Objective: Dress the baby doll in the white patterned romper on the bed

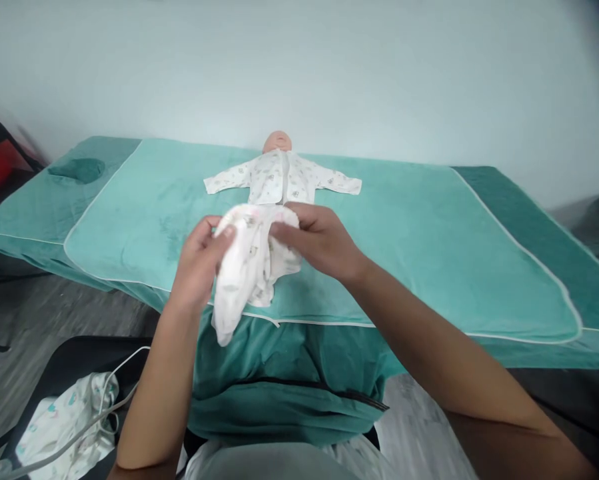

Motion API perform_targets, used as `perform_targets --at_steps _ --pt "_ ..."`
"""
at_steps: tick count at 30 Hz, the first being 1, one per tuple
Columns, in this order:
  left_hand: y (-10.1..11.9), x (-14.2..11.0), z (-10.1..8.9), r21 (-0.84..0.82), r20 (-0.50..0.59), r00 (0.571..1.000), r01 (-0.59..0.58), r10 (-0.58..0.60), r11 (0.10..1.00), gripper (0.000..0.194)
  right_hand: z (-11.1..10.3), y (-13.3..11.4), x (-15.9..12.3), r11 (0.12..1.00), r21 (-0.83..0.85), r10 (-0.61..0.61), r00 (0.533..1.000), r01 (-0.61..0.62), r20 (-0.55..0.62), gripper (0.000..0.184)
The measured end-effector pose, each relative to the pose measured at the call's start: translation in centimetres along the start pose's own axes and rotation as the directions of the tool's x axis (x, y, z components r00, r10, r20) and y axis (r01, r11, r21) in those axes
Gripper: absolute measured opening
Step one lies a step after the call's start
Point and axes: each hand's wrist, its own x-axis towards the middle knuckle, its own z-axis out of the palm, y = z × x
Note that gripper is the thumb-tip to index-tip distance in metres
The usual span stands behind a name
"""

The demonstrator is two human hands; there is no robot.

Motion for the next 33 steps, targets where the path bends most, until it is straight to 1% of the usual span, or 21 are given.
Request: perform_targets --at_steps 2,4,6,7,10,12,13,15,17,18,20,21,22,23,24,26,27,28,30,32,33 --pt "-0.1 -0.1 0.6 0.079 0.134 0.987 0.080 -0.090 0.994 0.044 0.7 0.1 0.4 0.996 0.082 0.058 0.989 -0.047 -0.133 0.038" --pt "0.0 -0.2 1.4 0.149 0.185 0.972 0.122 -0.149 0.981 0.054 1.3 0.2 0.7 0.992 0.113 0.083 0.980 -0.063 -0.179 0.037" --pt "0.1 -0.1 1.9 0.203 0.148 0.976 0.128 -0.159 0.971 0.059 1.7 0.3 1.0 0.991 0.114 0.086 0.980 -0.067 -0.177 0.036" --pt "0.1 0.1 2.1 0.234 0.125 0.981 0.116 -0.149 0.965 0.057 1.8 0.5 1.1 0.992 0.105 0.088 0.981 -0.071 -0.172 0.036" --pt "-0.3 0.7 1.8 0.354 0.109 0.988 0.064 -0.109 0.933 0.038 1.8 1.1 1.2 0.993 0.068 0.109 0.982 -0.100 -0.152 0.036" --pt "-0.7 1.1 1.3 0.382 0.106 0.991 0.036 -0.083 0.923 0.032 1.4 1.6 1.1 0.990 0.066 0.133 0.985 -0.127 -0.112 0.037" --pt "-1.0 1.2 1.1 0.356 0.091 0.994 0.026 -0.062 0.934 0.032 1.2 2.0 1.0 0.987 0.076 0.145 0.986 -0.139 -0.080 0.038" --pt "-1.5 1.4 0.7 0.227 0.016 1.000 0.000 -0.004 0.974 0.035 0.6 2.6 0.8 0.982 0.101 0.162 0.987 -0.161 0.003 0.041" --pt "-1.9 1.5 0.6 0.073 -0.086 0.995 -0.040 0.046 0.997 0.035 -0.1 3.1 0.5 0.976 0.099 0.179 0.972 -0.195 0.154 0.042" --pt "-2.1 1.6 0.6 0.013 -0.128 0.990 -0.059 0.060 0.998 0.035 -0.4 3.3 0.4 0.972 0.077 0.194 0.945 -0.221 0.262 0.042" --pt "-2.3 1.7 0.7 -0.060 -0.152 0.987 -0.058 0.049 0.996 0.031 -0.9 3.4 0.1 0.964 -0.012 0.238 0.847 -0.264 0.475 0.042" --pt "-2.3 1.7 0.8 -0.079 -0.140 0.990 -0.041 0.030 0.996 0.029 -1.0 3.4 0.0 0.961 -0.060 0.260 0.797 -0.271 0.545 0.042" --pt "-2.4 1.7 0.9 -0.090 -0.120 0.993 -0.020 0.009 0.996 0.029 -1.1 3.4 -0.1 0.957 -0.091 0.275 0.771 -0.274 0.574 0.041" --pt "-2.4 1.7 0.9 -0.092 -0.095 0.995 0.001 -0.010 0.996 0.031 -1.0 3.4 -0.2 0.956 -0.093 0.280 0.777 -0.277 0.564 0.039" --pt "-2.5 1.6 1.0 -0.084 -0.064 0.998 0.017 -0.022 0.996 0.034 -0.9 3.4 -0.3 0.957 -0.061 0.272 0.810 -0.282 0.520 0.037" --pt "-2.6 1.5 0.9 -0.031 0.018 0.999 0.045 -0.045 0.998 0.041 -0.5 3.6 -0.6 0.953 0.088 0.242 0.904 -0.290 0.353 0.031" --pt "-2.6 1.4 0.8 0.013 0.070 0.995 0.066 -0.066 0.998 0.043 -0.2 3.9 -0.7 0.942 0.175 0.237 0.938 -0.285 0.252 0.029" --pt "-2.7 1.2 0.8 0.064 0.128 0.987 0.094 -0.101 0.994 0.044 0.1 4.1 -0.8 0.927 0.254 0.243 0.957 -0.277 0.157 0.026" --pt "-3.0 0.9 0.8 0.150 0.252 0.947 0.165 -0.199 0.975 0.045 0.8 4.7 -0.9 0.884 0.381 0.283 0.959 -0.270 0.025 0.021" --pt "-3.4 0.6 0.9 0.176 0.341 0.898 0.230 -0.279 0.957 0.045 1.4 5.5 -1.1 0.819 0.493 0.349 0.937 -0.292 -0.025 0.016" --pt "-3.6 0.6 0.9 0.161 0.349 0.889 0.255 -0.297 0.953 0.044 1.6 5.9 -1.3 0.779 0.548 0.382 0.924 -0.303 -0.032 0.015"
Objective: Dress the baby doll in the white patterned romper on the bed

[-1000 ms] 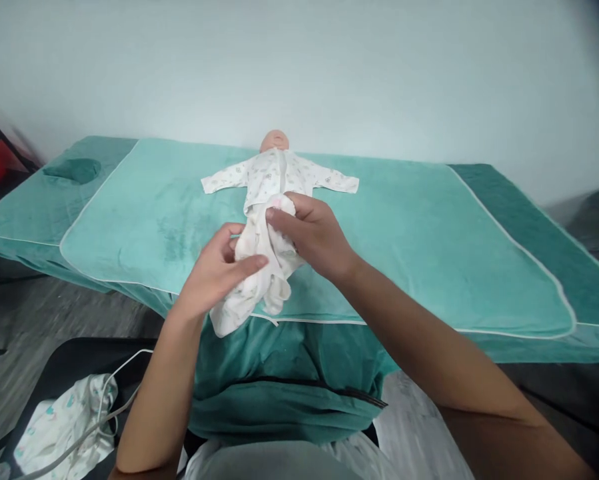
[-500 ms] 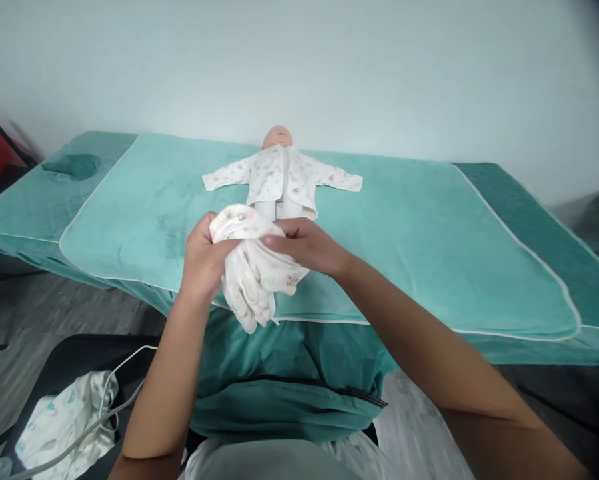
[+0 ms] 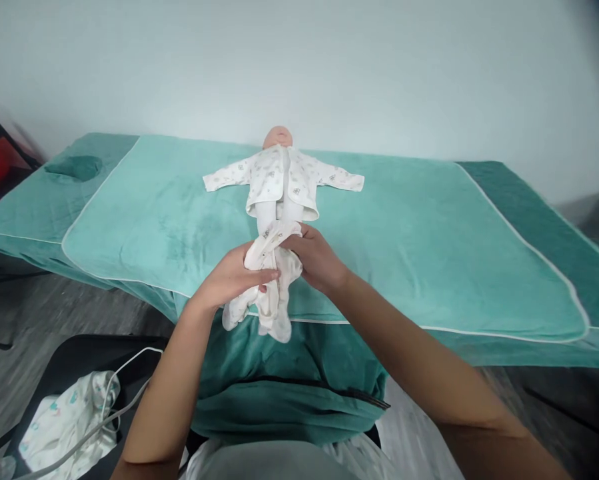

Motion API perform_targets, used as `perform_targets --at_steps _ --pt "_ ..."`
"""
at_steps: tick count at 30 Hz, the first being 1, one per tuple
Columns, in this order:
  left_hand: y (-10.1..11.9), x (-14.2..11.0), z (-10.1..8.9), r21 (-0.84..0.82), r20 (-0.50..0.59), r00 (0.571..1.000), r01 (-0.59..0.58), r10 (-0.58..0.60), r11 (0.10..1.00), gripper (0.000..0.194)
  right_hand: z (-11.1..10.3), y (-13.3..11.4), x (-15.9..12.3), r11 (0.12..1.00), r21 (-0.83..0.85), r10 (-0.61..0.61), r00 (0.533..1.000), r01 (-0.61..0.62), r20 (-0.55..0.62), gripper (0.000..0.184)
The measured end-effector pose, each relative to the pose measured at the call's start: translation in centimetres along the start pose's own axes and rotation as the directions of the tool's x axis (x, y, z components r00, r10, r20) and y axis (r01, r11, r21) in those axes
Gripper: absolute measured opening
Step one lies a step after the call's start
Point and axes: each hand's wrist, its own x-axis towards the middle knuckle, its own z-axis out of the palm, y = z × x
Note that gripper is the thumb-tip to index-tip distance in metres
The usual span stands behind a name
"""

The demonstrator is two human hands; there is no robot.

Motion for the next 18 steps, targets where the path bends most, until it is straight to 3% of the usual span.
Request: perform_targets --at_steps 1,4,6,9,11,14,18 --pt "-0.3 0.1 0.1 -0.037 -0.025 1.000 0.002 -0.003 0.999 0.044 -0.2 0.5 0.0 0.998 0.057 0.026 1.000 -0.026 -0.014 0.016" --pt "-1.2 0.6 -0.1 -0.194 -0.243 0.969 -0.092 0.043 0.977 0.044 -1.0 1.8 -0.4 0.987 0.096 0.122 0.991 -0.127 0.054 0.028" --pt "-1.9 1.1 -0.3 -0.281 -0.331 0.942 -0.147 0.048 0.949 0.041 -1.5 2.3 -0.8 0.979 -0.034 0.206 0.960 -0.203 0.189 0.037" --pt "-2.9 1.7 -0.5 -0.353 -0.321 0.947 -0.129 0.010 0.927 0.036 -1.8 2.7 -1.2 0.947 -0.247 0.281 0.906 -0.207 0.317 0.040" --pt "-3.5 1.9 -0.3 -0.373 -0.292 0.956 -0.091 -0.024 0.923 0.039 -1.8 2.7 -1.2 0.955 -0.235 0.244 0.932 -0.182 0.267 0.038" --pt "-4.3 1.8 0.2 -0.353 -0.193 0.978 0.009 -0.082 0.936 0.049 -1.8 2.9 -0.9 0.988 -0.055 0.148 0.987 -0.145 0.066 0.038" --pt "-4.9 1.4 1.4 -0.248 0.038 0.996 0.089 -0.082 0.965 0.067 -1.8 3.6 -0.8 0.984 0.103 0.156 0.979 -0.143 -0.134 0.040"
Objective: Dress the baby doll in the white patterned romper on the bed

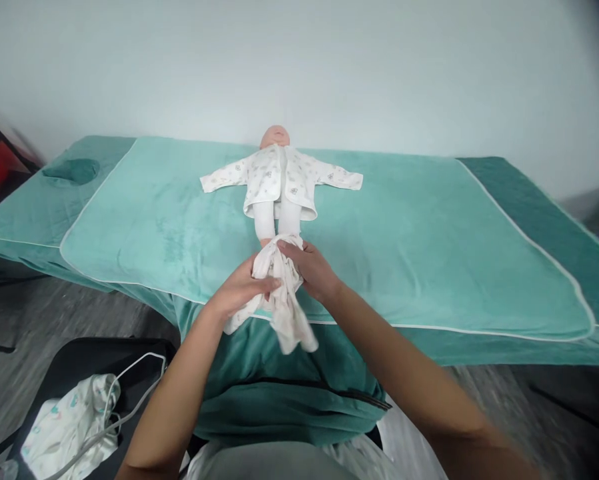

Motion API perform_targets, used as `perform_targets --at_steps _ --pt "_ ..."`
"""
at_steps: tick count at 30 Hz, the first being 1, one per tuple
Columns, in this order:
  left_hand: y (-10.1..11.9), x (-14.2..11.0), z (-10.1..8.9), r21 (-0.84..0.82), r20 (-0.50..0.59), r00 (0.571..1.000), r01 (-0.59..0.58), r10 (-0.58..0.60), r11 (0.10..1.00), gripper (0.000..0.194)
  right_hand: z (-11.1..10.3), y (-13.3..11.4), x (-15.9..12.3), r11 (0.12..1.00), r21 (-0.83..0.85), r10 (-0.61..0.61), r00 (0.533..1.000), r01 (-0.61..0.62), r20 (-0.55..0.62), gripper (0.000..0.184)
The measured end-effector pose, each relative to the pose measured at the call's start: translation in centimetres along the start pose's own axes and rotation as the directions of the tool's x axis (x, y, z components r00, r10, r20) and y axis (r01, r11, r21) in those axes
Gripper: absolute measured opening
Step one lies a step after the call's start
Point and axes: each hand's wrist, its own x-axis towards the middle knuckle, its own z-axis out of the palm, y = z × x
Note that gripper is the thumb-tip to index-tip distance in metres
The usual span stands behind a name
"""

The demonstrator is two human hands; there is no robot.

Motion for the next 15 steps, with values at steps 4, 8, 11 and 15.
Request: perform_targets --at_steps 4,8,11,15 --pt "-0.9 0.1 0.8 0.032 -0.007 1.000 -0.010 0.010 0.999 0.067 -0.1 1.4 -0.9 0.999 0.016 0.041 0.992 -0.039 -0.118 0.043" --pt "-1.9 -0.4 1.0 -0.005 -0.137 0.990 0.035 -0.036 0.999 0.057 -0.4 3.1 -2.1 0.998 -0.069 -0.014 0.985 0.002 -0.173 0.041" --pt "-2.7 -1.1 1.5 0.073 -0.051 0.999 0.015 -0.011 0.997 0.078 -0.4 4.1 -2.7 0.987 -0.136 -0.121 0.954 0.086 -0.276 0.039" --pt "-3.8 -1.8 2.5 0.137 -0.091 0.994 -0.049 0.062 0.989 0.088 -0.6 4.9 -2.7 0.982 -0.168 -0.138 0.943 0.089 -0.302 0.041"
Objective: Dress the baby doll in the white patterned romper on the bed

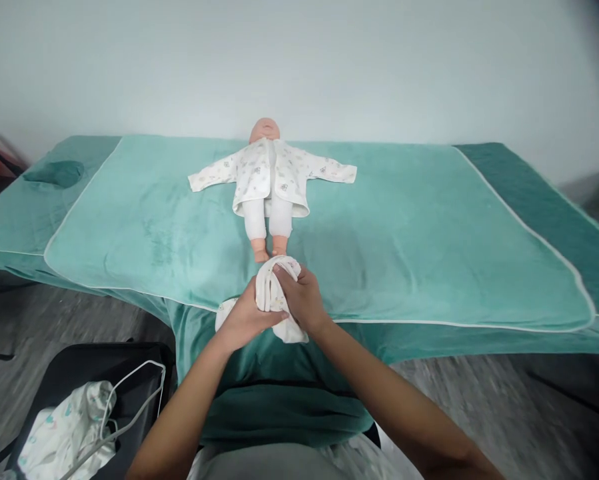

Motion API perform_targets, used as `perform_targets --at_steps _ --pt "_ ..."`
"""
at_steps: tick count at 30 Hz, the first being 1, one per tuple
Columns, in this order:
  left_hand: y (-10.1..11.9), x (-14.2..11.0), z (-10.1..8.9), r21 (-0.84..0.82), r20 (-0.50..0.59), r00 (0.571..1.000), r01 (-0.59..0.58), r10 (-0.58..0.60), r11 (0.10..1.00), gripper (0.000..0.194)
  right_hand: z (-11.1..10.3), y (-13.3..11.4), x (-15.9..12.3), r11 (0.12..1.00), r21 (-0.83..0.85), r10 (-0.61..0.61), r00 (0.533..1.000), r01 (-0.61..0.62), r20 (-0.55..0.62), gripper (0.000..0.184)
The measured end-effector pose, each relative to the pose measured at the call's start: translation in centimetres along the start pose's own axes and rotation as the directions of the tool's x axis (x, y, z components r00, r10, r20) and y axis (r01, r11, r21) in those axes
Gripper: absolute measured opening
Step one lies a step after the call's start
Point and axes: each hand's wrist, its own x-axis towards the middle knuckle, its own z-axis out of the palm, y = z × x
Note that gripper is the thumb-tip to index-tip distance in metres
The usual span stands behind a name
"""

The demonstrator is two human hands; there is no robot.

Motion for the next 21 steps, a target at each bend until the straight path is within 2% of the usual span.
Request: perform_targets --at_steps 3,5,6,7,9,10,11,12,14,16,18,19,21 --pt "-0.3 0.0 -0.2 -0.134 -0.142 0.985 0.080 -0.099 0.988 0.063 -0.9 0.3 0.5 0.999 0.031 0.020 0.995 -0.023 0.101 0.040" --pt "-0.3 0.2 -0.8 -0.248 -0.230 0.962 0.090 -0.149 0.965 0.052 -2.0 0.3 0.8 0.997 0.037 0.062 0.971 -0.073 0.229 0.041" --pt "-0.2 0.3 -1.1 -0.290 -0.263 0.952 0.074 -0.154 0.954 0.047 -2.7 0.3 0.9 0.994 0.016 0.094 0.942 -0.105 0.323 0.041" --pt "-0.1 0.4 -1.3 -0.320 -0.284 0.947 0.055 -0.151 0.946 0.044 -3.3 0.2 0.9 0.991 -0.027 0.131 0.893 -0.133 0.431 0.042" --pt "0.0 0.6 -1.4 -0.352 -0.284 0.949 0.034 -0.141 0.936 0.039 -4.4 0.1 0.8 0.977 -0.142 0.211 0.754 -0.156 0.622 0.042" --pt "0.0 0.7 -1.3 -0.356 -0.266 0.954 0.040 -0.142 0.934 0.038 -4.7 0.1 0.7 0.970 -0.186 0.241 0.697 -0.155 0.675 0.042" --pt "0.0 0.8 -1.2 -0.353 -0.246 0.958 0.056 -0.150 0.934 0.038 -5.0 0.1 0.6 0.967 -0.206 0.252 0.675 -0.149 0.693 0.040" --pt "0.0 0.9 -1.1 -0.337 -0.232 0.959 0.076 -0.161 0.938 0.037 -5.2 0.1 0.6 0.970 -0.200 0.240 0.695 -0.139 0.678 0.038" --pt "0.3 1.4 -0.8 -0.244 -0.242 0.958 0.092 -0.152 0.965 0.035 -5.3 0.3 1.0 0.985 -0.152 0.151 0.822 -0.079 0.549 0.036" --pt "1.1 2.4 -0.6 -0.053 -0.265 0.961 0.061 -0.074 0.997 0.029 -5.3 0.5 2.1 0.986 -0.161 0.005 0.941 0.053 0.340 0.033" --pt "2.3 4.0 -0.4 0.203 -0.258 0.964 -0.006 0.059 0.979 0.021 -5.2 0.7 3.5 0.955 -0.250 -0.126 0.982 0.158 0.141 0.029" --pt "3.0 5.0 -0.3 0.328 -0.246 0.961 -0.039 0.125 0.944 0.017 -5.1 0.7 4.2 0.936 -0.298 -0.173 0.983 0.185 0.067 0.028" --pt "4.3 7.0 -0.1 0.544 -0.218 0.953 -0.062 0.212 0.837 0.013 -5.0 0.6 5.7 0.905 -0.372 -0.224 0.975 0.205 -0.009 0.030"
